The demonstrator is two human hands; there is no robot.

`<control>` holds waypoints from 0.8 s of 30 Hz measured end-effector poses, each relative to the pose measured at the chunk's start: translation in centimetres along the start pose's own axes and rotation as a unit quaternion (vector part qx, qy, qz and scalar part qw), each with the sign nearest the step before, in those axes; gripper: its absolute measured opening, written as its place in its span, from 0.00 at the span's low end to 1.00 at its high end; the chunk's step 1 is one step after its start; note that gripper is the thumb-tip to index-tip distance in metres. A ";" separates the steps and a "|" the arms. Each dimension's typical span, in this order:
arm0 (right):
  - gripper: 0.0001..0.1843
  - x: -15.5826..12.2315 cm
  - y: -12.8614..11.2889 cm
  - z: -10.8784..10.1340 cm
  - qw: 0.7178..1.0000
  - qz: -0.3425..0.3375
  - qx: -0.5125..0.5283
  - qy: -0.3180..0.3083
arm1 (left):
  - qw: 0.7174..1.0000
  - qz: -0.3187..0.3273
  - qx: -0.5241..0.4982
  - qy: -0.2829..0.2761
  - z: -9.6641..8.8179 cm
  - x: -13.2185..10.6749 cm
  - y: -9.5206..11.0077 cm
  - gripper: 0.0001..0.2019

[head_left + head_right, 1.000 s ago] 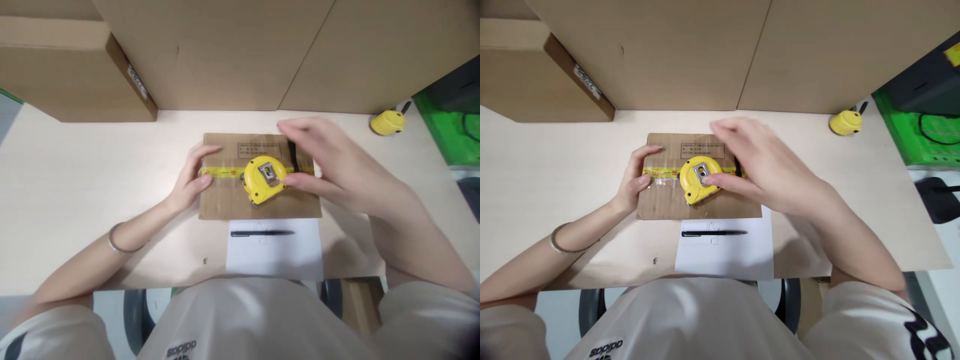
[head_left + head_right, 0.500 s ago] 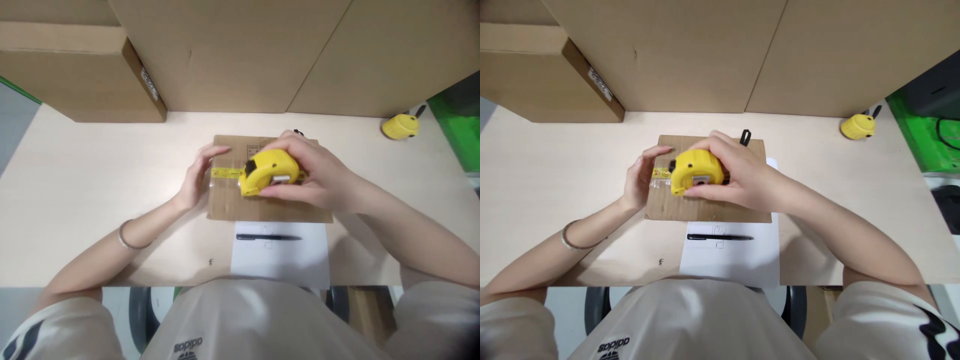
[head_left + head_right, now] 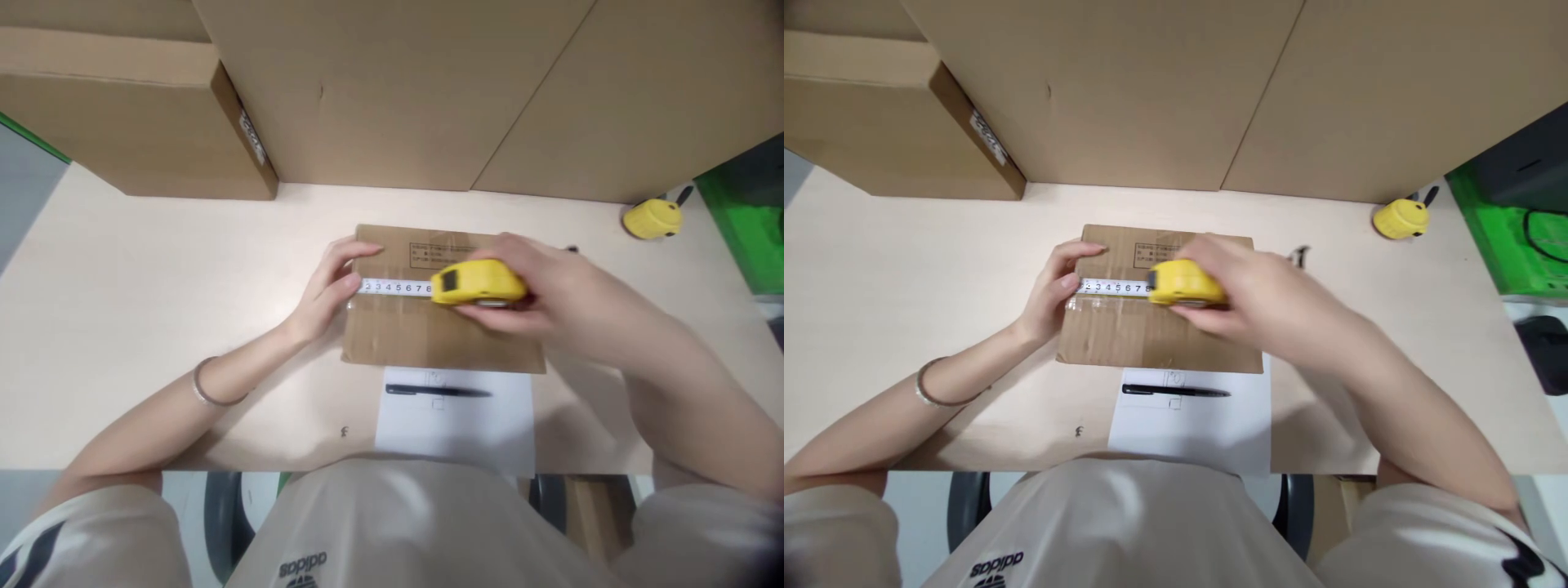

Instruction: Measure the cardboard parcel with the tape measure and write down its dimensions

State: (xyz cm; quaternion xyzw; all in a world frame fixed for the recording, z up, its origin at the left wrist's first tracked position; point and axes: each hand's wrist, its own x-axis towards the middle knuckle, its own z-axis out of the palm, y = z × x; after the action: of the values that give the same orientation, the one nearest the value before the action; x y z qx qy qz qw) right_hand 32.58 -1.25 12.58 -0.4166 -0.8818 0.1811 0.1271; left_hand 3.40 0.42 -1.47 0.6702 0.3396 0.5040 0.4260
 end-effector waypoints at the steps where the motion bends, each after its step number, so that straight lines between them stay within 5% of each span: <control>1: 0.16 -1.4 1.2 -0.9 1.000 0.011 0.006 0.011 | 1.000 -0.009 -0.007 0.004 0.0 0.0 0.1 0.21; 7: 0.15 -7.6 7.3 -2.8 0.993 0.092 0.023 0.065 | 0.999 -0.025 -0.019 0.018 0.5 0.1 0.5 0.21; 14: 0.15 -7.7 7.2 -3.4 0.997 0.070 0.005 0.045 | 0.999 -0.025 -0.007 0.025 0.6 0.1 0.6 0.23; 17: 0.19 -5.2 5.0 -3.7 0.998 0.056 -0.019 0.004 | 1.000 -0.021 -0.015 0.018 0.6 0.1 0.7 0.23; 20: 0.19 -0.2 1.2 -1.6 0.999 0.039 -0.005 -0.022 | 0.999 -0.013 -0.046 0.022 0.8 0.0 0.7 0.25; 24: 0.16 5.8 -3.2 1.7 0.995 -0.095 0.006 -0.041 | 0.996 -0.015 -0.082 0.043 0.8 0.1 -0.1 0.29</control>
State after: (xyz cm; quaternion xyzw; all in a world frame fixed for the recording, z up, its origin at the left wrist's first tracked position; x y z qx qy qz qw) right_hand 26.17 1.01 12.81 -0.3227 -0.9205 0.1906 0.1105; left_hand 4.22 0.37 -1.58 0.6052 0.3253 0.5524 0.4720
